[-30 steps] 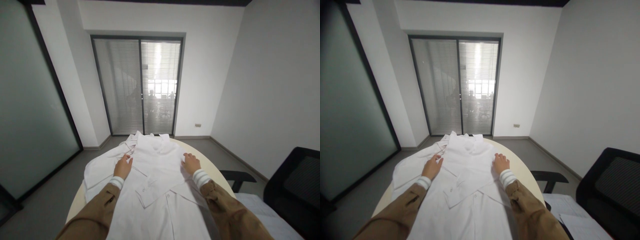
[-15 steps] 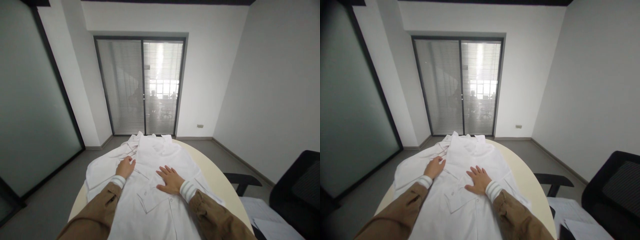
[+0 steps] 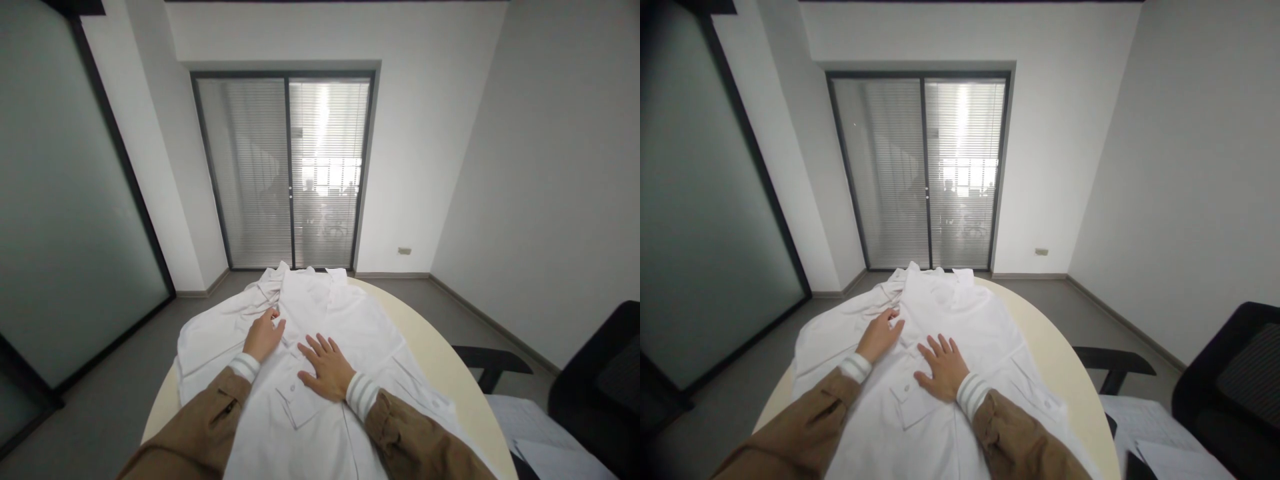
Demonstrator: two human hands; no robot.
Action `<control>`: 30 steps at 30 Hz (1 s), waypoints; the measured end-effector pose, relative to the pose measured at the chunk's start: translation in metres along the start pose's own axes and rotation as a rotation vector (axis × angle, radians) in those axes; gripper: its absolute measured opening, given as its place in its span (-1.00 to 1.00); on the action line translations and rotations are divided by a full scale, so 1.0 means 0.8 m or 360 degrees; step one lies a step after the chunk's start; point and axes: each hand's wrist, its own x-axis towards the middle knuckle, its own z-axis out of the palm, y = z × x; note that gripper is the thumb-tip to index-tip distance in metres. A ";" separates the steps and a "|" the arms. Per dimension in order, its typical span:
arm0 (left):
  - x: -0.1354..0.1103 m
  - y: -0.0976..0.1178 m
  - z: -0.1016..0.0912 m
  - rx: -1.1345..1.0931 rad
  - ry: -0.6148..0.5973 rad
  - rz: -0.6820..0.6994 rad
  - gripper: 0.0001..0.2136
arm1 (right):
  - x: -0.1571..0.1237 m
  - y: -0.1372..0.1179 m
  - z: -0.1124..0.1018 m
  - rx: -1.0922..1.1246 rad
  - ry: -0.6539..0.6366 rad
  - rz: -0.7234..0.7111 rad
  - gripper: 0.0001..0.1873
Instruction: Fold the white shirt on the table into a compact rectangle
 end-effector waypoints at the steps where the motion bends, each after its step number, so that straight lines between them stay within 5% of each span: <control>1: -0.003 0.010 -0.001 -0.0055 -0.0026 0.0038 -0.90 | 0.001 0.000 -0.002 0.0025 0.0011 -0.0006 -0.22; 6: -0.021 0.050 0.006 -0.0197 -0.0150 0.0238 -0.79 | 0.027 0.003 -0.033 0.0467 0.0425 0.0219 -0.52; 10: -0.036 0.063 0.021 -0.0172 -0.0215 0.0308 -0.74 | 0.071 0.008 -0.077 0.0789 0.0696 0.0410 -0.58; 14: -0.044 0.068 0.034 -0.0146 -0.0267 0.0322 -0.73 | 0.118 0.010 -0.110 0.0910 0.0639 0.0560 -0.26; 18: -0.048 0.074 0.039 -0.0186 -0.0304 0.0369 -0.71 | 0.155 0.011 -0.114 0.0853 0.0555 0.0590 0.02; 25: -0.062 0.068 0.023 -0.0164 -0.0490 0.0391 -0.67 | 0.189 0.038 -0.107 0.0832 0.0690 0.0710 -0.67; 30: -0.075 0.065 -0.001 0.0112 -0.0758 0.0271 -0.75 | 0.190 0.074 -0.116 0.1092 0.0792 0.0692 -0.56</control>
